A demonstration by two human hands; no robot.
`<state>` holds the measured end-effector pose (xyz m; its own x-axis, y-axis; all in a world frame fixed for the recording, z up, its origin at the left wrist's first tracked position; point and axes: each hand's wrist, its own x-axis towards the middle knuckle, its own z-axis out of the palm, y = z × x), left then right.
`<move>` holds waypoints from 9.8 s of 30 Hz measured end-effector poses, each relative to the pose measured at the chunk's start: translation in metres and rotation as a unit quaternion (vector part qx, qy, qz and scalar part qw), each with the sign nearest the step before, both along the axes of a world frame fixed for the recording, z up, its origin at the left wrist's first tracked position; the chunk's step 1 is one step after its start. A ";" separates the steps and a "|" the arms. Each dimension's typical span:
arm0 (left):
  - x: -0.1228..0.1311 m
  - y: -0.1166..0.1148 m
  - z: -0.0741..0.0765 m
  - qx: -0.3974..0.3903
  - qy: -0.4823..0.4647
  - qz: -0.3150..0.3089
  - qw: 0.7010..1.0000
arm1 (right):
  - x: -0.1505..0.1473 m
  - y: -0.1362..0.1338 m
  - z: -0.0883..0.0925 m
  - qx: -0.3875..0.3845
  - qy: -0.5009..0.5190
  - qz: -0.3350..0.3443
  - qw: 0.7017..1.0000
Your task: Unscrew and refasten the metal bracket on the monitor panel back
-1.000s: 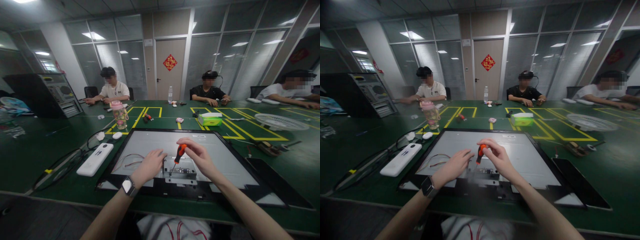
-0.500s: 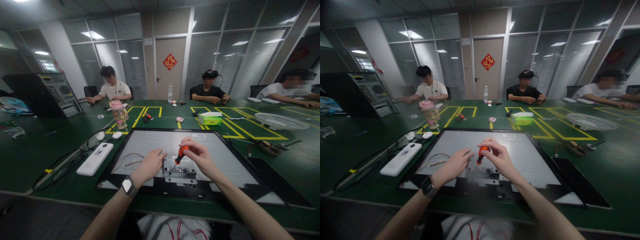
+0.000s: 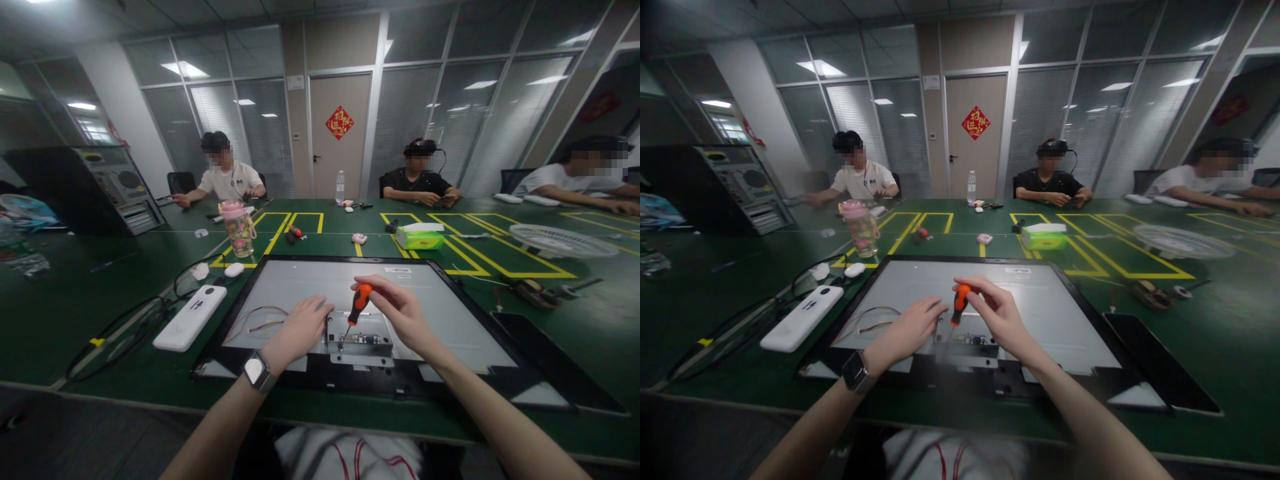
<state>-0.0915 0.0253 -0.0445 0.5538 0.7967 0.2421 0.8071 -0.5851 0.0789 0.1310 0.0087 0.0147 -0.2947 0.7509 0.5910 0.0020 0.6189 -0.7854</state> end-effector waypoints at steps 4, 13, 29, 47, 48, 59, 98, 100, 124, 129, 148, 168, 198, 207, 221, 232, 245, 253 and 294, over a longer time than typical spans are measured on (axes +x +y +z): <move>0.001 -0.001 0.002 -0.003 0.002 -0.001 1.000 | -0.001 0.000 0.000 0.016 0.000 -0.008 1.000; 0.001 -0.001 0.003 -0.001 0.016 -0.001 1.000 | -0.001 -0.001 0.001 0.009 -0.006 0.002 1.000; 0.000 0.003 -0.003 -0.009 0.005 -0.001 1.000 | 0.003 0.003 -0.003 0.014 -0.035 -0.011 0.999; 0.001 0.003 -0.002 -0.017 -0.013 0.002 1.000 | 0.004 0.003 -0.002 0.137 -0.076 -0.064 0.986; 0.001 0.003 -0.001 -0.016 -0.014 0.003 1.000 | 0.004 0.002 -0.002 0.135 -0.079 -0.055 0.986; 0.000 0.004 -0.003 -0.012 -0.012 0.000 1.000 | 0.004 0.002 -0.001 0.111 -0.067 -0.032 0.991; 0.000 0.004 -0.004 -0.015 -0.009 -0.001 1.000 | 0.003 0.004 -0.003 -0.040 0.006 0.053 0.998; 0.000 0.004 -0.005 -0.014 -0.012 0.001 1.000 | 0.003 0.004 -0.002 -0.017 0.005 0.033 0.999; 0.002 0.001 -0.001 -0.008 -0.010 0.001 1.000 | 0.000 -0.001 -0.004 0.040 -0.021 -0.016 0.999; 0.001 0.001 -0.002 -0.009 -0.011 0.003 1.000 | -0.002 -0.001 -0.004 0.089 -0.025 -0.062 0.994; 0.001 0.003 -0.003 -0.007 0.002 -0.002 1.000 | -0.001 0.001 -0.006 0.028 -0.027 -0.005 0.999; 0.001 0.000 0.001 -0.003 0.002 0.000 1.000 | 0.000 0.000 -0.005 0.113 -0.059 -0.053 0.990; 0.001 0.001 0.001 -0.013 0.000 0.000 1.000 | 0.000 0.000 -0.006 0.101 -0.054 -0.052 0.992; 0.001 0.002 -0.001 -0.018 0.005 0.000 1.000 | 0.000 -0.002 -0.003 0.081 -0.029 -0.030 0.996; 0.000 0.001 0.001 -0.014 0.002 -0.005 1.000 | 0.001 -0.001 -0.003 0.094 -0.033 -0.057 0.993; 0.000 0.001 0.000 -0.014 0.008 -0.004 1.000 | 0.000 0.000 -0.001 0.071 -0.011 -0.042 0.996; 0.000 0.001 0.001 -0.018 -0.008 0.000 1.000 | 0.005 0.010 -0.010 -0.039 0.054 0.040 0.997; 0.000 0.002 0.000 -0.014 0.002 -0.001 1.000 | 0.005 0.010 -0.010 -0.057 0.063 0.052 0.995; 0.000 0.001 -0.001 -0.012 -0.009 0.002 1.000 | -0.003 0.002 -0.014 0.106 -0.024 -0.098 0.989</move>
<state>-0.0915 0.0263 -0.0451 0.5463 0.8044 0.2334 0.8078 -0.5796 0.1070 0.1283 0.0104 0.0009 -0.1883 0.6563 0.7306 0.1724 0.7544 -0.6333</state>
